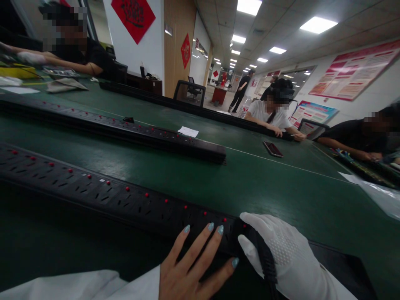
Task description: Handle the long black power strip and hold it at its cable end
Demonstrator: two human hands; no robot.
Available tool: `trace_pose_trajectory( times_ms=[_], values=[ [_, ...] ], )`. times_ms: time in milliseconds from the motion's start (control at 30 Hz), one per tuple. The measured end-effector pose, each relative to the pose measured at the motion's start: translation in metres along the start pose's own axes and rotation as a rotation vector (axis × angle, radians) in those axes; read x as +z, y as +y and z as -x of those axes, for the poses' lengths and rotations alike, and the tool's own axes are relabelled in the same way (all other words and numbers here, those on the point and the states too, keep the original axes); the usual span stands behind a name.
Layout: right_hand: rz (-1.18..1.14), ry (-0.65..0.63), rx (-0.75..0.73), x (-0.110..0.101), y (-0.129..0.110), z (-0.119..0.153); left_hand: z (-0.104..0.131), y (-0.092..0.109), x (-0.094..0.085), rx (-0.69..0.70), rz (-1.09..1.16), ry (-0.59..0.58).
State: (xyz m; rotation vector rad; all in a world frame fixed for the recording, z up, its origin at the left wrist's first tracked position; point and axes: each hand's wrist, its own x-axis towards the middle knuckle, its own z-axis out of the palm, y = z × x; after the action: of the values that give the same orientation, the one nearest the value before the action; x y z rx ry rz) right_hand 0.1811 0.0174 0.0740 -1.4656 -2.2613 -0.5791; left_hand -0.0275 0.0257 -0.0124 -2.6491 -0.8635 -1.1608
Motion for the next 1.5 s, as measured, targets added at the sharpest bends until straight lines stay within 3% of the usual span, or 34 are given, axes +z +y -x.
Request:
trace_pose_trajectory(
  times_ms=[600,1033,1500],
  values=[
    [0.01,0.021,-0.024,0.001,0.0,0.003,-0.004,-0.004,-0.007,0.064,-0.036,0.0],
    [0.006,0.017,-0.022,-0.001,-0.001,-0.001,-0.003,-0.006,-0.014,0.104,-0.118,-0.195],
    [-0.019,0.026,-0.019,0.0,0.001,0.002,-0.002,0.0,-0.01,0.044,-0.083,-0.162]
  ],
)
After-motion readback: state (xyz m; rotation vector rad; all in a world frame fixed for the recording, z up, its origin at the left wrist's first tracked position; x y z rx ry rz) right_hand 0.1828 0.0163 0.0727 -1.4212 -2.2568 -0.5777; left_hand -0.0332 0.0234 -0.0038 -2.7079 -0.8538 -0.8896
